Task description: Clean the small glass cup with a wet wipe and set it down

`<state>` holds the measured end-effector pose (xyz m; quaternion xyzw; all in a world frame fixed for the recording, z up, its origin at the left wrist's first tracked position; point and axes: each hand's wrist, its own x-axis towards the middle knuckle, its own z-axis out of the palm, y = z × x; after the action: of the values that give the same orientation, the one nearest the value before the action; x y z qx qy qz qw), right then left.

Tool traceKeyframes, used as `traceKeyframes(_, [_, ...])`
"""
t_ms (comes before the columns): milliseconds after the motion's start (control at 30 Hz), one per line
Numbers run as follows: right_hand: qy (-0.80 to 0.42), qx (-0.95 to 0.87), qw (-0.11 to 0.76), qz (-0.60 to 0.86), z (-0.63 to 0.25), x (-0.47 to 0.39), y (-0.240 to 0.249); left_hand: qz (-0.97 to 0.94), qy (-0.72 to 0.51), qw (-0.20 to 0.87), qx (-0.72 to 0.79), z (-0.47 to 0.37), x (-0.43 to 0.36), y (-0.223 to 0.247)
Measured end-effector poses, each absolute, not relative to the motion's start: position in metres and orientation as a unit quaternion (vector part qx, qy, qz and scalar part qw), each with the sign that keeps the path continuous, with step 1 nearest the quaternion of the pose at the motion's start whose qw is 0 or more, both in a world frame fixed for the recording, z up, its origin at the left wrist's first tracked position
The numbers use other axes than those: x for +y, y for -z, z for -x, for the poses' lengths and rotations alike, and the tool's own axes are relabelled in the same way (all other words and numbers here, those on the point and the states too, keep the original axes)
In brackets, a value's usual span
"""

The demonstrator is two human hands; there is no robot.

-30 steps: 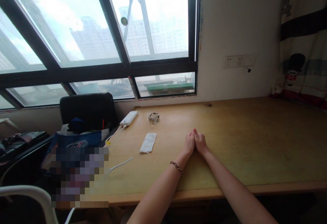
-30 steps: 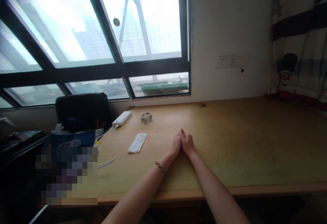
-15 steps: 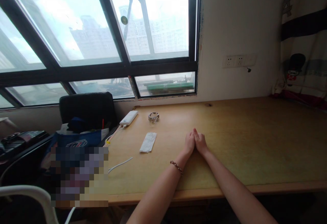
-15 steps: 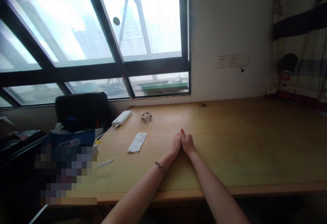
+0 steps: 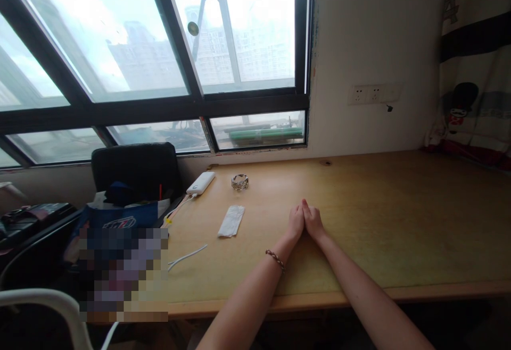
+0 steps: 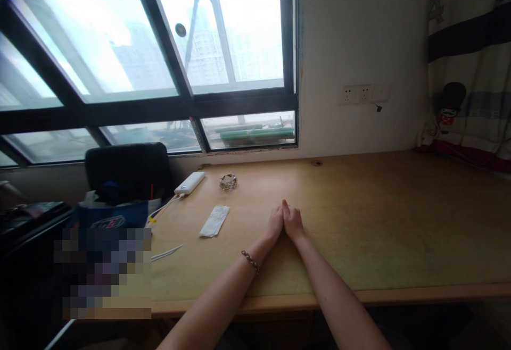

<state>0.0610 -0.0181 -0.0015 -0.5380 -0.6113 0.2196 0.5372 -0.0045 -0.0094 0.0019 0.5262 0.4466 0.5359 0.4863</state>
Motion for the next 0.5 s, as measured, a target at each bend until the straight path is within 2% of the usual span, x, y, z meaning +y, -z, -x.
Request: traceKeyframes(500, [-0.211,-0.614,0.534,0.541,-0.0616,-0.017,0.0037,-0.556,-0.531,0.471,0.432,0.0049,-0.0032,0.0082])
